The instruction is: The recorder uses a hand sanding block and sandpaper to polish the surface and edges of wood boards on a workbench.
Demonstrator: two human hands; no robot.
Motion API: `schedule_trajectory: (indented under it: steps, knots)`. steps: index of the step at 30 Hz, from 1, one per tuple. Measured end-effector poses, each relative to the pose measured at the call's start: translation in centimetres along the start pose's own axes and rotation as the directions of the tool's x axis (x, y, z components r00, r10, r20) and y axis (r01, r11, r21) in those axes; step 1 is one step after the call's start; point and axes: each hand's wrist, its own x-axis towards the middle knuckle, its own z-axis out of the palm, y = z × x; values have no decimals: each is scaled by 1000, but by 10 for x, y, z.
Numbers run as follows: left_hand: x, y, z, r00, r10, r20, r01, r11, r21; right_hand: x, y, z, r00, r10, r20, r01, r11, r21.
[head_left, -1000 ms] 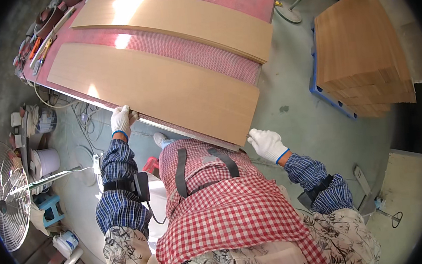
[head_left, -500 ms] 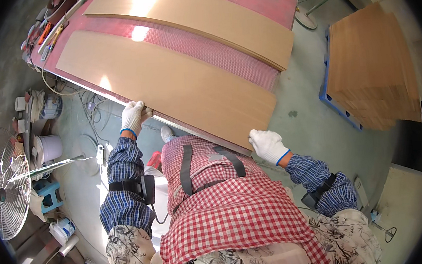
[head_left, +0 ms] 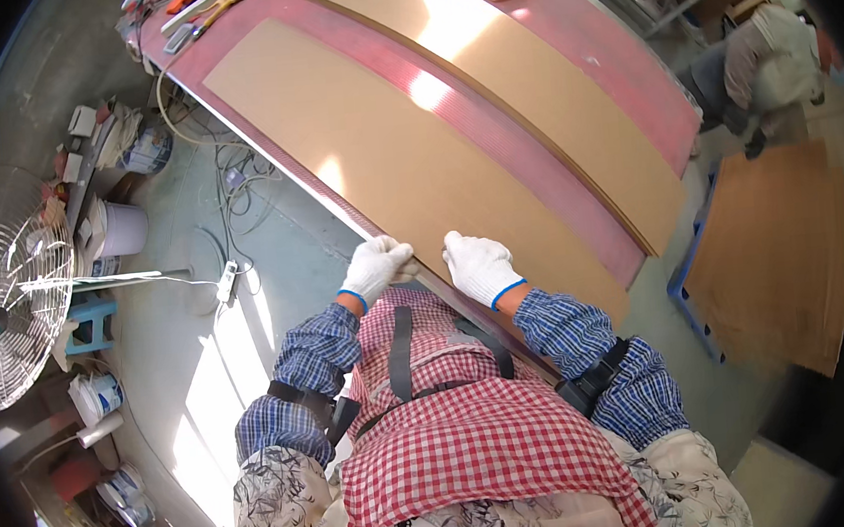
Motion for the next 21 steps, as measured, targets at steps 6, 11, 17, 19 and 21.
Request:
schedule_trajectory:
  steps: [6,11,17,19,21]
  knots:
    - [9,-23,-8,993,-12,115,-4,992,130,122,-93,-40,994,-102,-50,100,994,-32]
    - [-7,0,4,983,51,175,-124,892,436,214,-156,-79,997,-79,1,79,993,-84]
    - [-10,-4,20,973,-29,229,-73,904,422,315,-220,-119,994,-88,-59,78,986,-149]
    - [-19,-3,16,965,-73,250,-27,928,373,338,-253,-128,988,-147,-49,138,978,-155]
    - [-19,-8,20,966,-37,255,-50,944,327,367,-272,-139,979,-193,-63,180,969,-167]
